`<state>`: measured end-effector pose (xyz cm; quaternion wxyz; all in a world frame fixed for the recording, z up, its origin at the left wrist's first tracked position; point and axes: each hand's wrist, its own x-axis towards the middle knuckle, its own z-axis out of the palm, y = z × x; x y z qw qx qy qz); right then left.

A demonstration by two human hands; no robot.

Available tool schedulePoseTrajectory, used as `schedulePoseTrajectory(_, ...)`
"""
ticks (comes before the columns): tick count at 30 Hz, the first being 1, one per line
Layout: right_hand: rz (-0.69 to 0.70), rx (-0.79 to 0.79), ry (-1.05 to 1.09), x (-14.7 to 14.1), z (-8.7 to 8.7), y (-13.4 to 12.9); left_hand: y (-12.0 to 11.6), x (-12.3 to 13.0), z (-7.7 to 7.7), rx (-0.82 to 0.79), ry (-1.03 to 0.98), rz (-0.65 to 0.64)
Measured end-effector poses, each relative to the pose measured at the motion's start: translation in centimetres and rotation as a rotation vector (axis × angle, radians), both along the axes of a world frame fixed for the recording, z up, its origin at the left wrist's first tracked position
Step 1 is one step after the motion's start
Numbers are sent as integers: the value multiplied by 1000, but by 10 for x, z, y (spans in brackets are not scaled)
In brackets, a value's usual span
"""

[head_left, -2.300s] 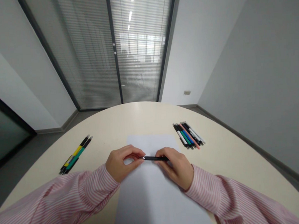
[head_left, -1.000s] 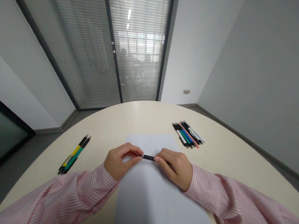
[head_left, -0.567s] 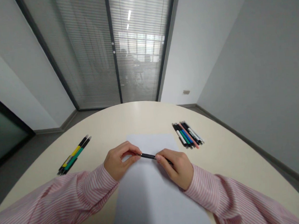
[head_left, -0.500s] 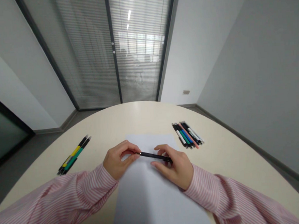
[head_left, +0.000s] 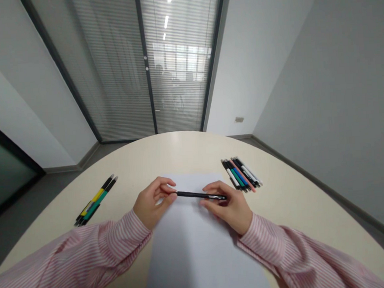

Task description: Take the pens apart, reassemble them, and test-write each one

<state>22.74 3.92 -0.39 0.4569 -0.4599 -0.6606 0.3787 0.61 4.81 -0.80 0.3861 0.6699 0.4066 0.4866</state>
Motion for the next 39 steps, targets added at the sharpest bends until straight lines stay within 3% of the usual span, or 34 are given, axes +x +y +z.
schedulePoseTrajectory(2,19,-155,292,-2,2,5,-2,2,1,-30,18,-45)
schedulePoseTrajectory(5,38,-250,652,-7,11,10,-7,4,4,12,138,-126)
schedulePoseTrajectory(12,205,-582,1150,-14,26,27,-20,4,-4,462,788,-145)
schedulePoseTrajectory(17,392,-707,1167,-16,24,47,-28,8,-9,534,902,-168)
schedulePoseTrajectory(30,431,-769,1116,-17,28,51,-27,7,-8,542,840,-252)
schedulePoseTrajectory(35,388,-812,1150,-18,29,49,-27,6,-8,536,857,-257)
schedulePoseTrajectory(39,408,-739,1118,-22,35,43,-26,6,-9,565,844,-256)
